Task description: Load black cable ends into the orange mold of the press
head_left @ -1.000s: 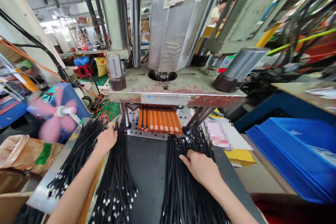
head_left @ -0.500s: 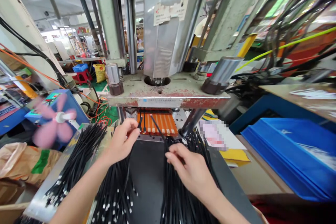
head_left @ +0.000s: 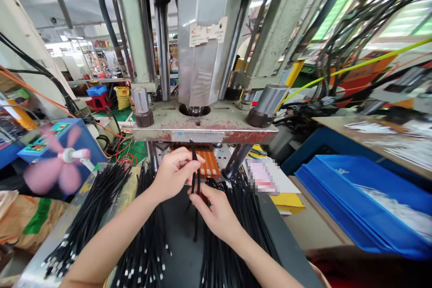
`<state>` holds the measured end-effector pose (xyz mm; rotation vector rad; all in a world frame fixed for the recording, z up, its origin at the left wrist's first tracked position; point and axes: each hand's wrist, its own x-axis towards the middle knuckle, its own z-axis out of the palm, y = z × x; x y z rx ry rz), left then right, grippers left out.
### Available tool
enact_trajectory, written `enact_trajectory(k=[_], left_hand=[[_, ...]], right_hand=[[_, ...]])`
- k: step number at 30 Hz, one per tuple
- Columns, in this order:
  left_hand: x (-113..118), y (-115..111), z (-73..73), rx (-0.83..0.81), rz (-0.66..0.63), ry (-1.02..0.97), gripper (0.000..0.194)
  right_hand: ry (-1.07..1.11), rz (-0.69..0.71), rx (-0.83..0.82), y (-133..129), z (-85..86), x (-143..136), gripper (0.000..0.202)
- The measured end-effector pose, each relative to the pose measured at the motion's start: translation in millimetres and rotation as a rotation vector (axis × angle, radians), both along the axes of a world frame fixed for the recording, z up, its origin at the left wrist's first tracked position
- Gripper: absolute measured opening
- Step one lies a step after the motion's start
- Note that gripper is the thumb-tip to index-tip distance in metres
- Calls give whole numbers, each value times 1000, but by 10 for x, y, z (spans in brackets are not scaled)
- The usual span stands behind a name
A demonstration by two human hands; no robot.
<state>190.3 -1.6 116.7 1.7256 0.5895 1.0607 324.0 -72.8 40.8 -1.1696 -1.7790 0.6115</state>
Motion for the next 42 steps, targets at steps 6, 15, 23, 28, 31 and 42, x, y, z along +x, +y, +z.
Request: enact_trajectory(k=[6, 15, 23, 28, 31, 42], left_hand=[[36, 160, 120, 548, 126, 3, 14], [-216, 558, -750, 770, 163, 525, 19], [-317, 504, -906, 886, -40, 1046, 50], [-68, 876, -787, 715, 18, 1172, 55], [146, 1179, -770, 581, 57, 1228, 53], [-158, 798, -916, 578, 283, 1052, 48]], right_hand=[[-146, -93, -16, 575, -226, 93, 21], [-140, -266, -42, 1501, -192, 273, 27], [-253, -267, -104, 1481, -222, 321, 13], [-321, -414, -109, 1430, -265, 318, 16], [-393, -378, -131, 1329, -292, 287, 7], [-410, -464, 52, 753, -423, 639, 26]])
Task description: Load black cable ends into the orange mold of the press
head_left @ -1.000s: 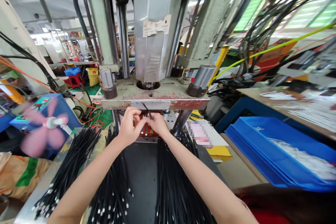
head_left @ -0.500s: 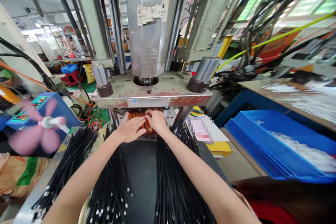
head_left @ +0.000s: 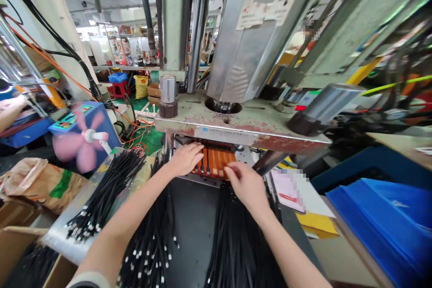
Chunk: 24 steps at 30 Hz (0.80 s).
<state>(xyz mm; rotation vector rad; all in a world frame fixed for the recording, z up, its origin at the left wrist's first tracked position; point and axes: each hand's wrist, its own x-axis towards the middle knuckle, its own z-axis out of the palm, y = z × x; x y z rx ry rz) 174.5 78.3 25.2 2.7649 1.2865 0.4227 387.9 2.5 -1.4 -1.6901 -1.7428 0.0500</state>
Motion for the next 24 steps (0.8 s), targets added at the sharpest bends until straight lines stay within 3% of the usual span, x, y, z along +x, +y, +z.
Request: enact_trajectory(k=[1, 3, 5, 8, 13, 17, 19, 21, 24], left_hand=[[-146, -139, -70, 34, 73, -24, 46], [-416, -357, -206, 25, 324, 24, 43], [-616, -450, -313, -56, 553, 141, 39], [-773, -390, -370, -148, 638, 194, 29], [-855, -325, -140, -169, 559, 96, 22], [-770, -584, 202, 17, 461, -40, 17], [-657, -757, 392, 75, 334, -199, 15], [-513, -919, 578, -53, 153, -390, 15], [-285, -1088, 805, -401, -101, -631, 17]], right_hand=[[-82, -86, -25, -155, -77, 90, 28], [-265, -208, -249, -438, -238, 216, 33], [-384, -187, -497, -629, -369, 258, 34], [-370, -56, -623, -720, -449, 246, 27], [-204, -92, -478, -723, -269, 243, 28], [43, 154, -248, -806, 82, -18, 26], [163, 291, -168, -835, 297, -224, 24], [273, 381, -96, -844, 505, -409, 22], [428, 442, -3, -835, 742, -569, 23]])
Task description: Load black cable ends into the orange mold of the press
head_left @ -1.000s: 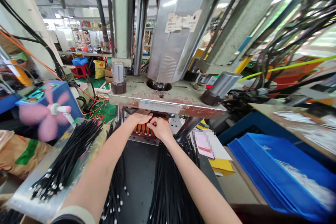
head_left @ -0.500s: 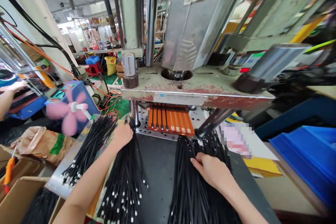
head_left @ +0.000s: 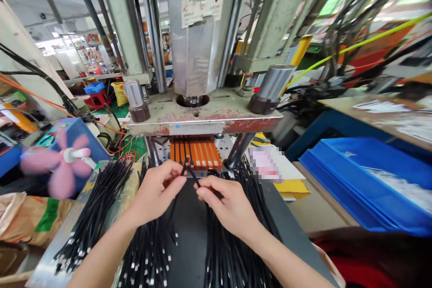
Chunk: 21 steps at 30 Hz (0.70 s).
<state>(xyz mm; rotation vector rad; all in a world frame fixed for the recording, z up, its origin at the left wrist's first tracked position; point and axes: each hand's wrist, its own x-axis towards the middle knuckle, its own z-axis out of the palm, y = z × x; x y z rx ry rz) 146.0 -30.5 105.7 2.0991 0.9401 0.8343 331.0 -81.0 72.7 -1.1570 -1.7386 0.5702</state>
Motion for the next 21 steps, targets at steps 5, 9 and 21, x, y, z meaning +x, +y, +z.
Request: enact_trajectory(k=[5, 9, 21], left_hand=[[303, -14, 172, -364, -223, -276, 21], [442, 117, 181, -373, -175, -337, 24], [727, 506, 361, -277, -289, -353, 26]], right_hand=[[212, 5, -51, 22, 115, -23, 29], [148, 20, -57, 25, -10, 11, 30], [-256, 134, -69, 100, -365, 141, 10]])
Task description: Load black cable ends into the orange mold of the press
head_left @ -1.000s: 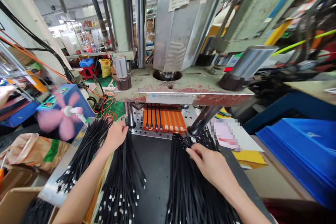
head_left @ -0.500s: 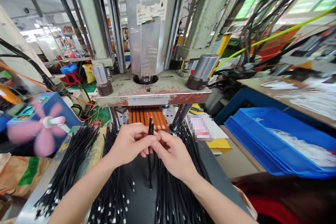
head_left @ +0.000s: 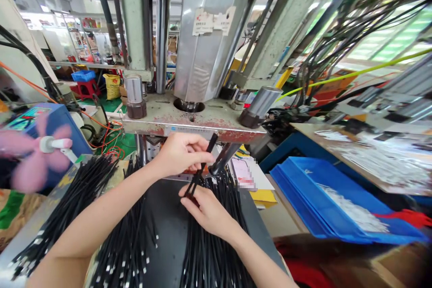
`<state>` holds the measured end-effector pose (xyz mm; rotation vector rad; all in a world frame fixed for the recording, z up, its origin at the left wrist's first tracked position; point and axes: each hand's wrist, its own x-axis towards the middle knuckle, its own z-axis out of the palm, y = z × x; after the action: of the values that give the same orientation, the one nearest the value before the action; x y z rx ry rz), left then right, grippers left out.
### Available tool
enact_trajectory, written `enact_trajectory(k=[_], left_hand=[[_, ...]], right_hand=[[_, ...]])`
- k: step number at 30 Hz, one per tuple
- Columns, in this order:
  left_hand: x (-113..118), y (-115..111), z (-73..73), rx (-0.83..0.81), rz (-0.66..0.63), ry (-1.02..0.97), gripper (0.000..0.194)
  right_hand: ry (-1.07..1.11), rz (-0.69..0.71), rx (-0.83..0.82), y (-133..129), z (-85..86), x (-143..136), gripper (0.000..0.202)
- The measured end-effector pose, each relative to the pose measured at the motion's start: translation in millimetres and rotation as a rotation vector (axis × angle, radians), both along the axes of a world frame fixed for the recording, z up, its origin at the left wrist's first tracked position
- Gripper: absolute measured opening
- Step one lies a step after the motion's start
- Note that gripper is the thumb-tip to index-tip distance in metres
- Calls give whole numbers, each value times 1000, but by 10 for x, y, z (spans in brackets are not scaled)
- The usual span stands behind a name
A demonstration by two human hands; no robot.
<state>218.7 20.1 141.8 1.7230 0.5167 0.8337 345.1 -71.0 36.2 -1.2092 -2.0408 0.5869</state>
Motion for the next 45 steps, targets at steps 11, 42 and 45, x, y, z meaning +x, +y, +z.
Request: enact_trajectory(k=[11, 42, 45], left_hand=[[-16, 249, -680, 764, 283, 352, 23], [108, 949, -1068, 738, 341, 927, 48], [-399, 574, -1266, 758, 582, 920, 43]], right_hand=[[76, -453, 21, 1340, -120, 433, 27], [-100, -602, 62, 921, -345, 552, 14], [-313, -643, -36, 495, -533, 688, 26]])
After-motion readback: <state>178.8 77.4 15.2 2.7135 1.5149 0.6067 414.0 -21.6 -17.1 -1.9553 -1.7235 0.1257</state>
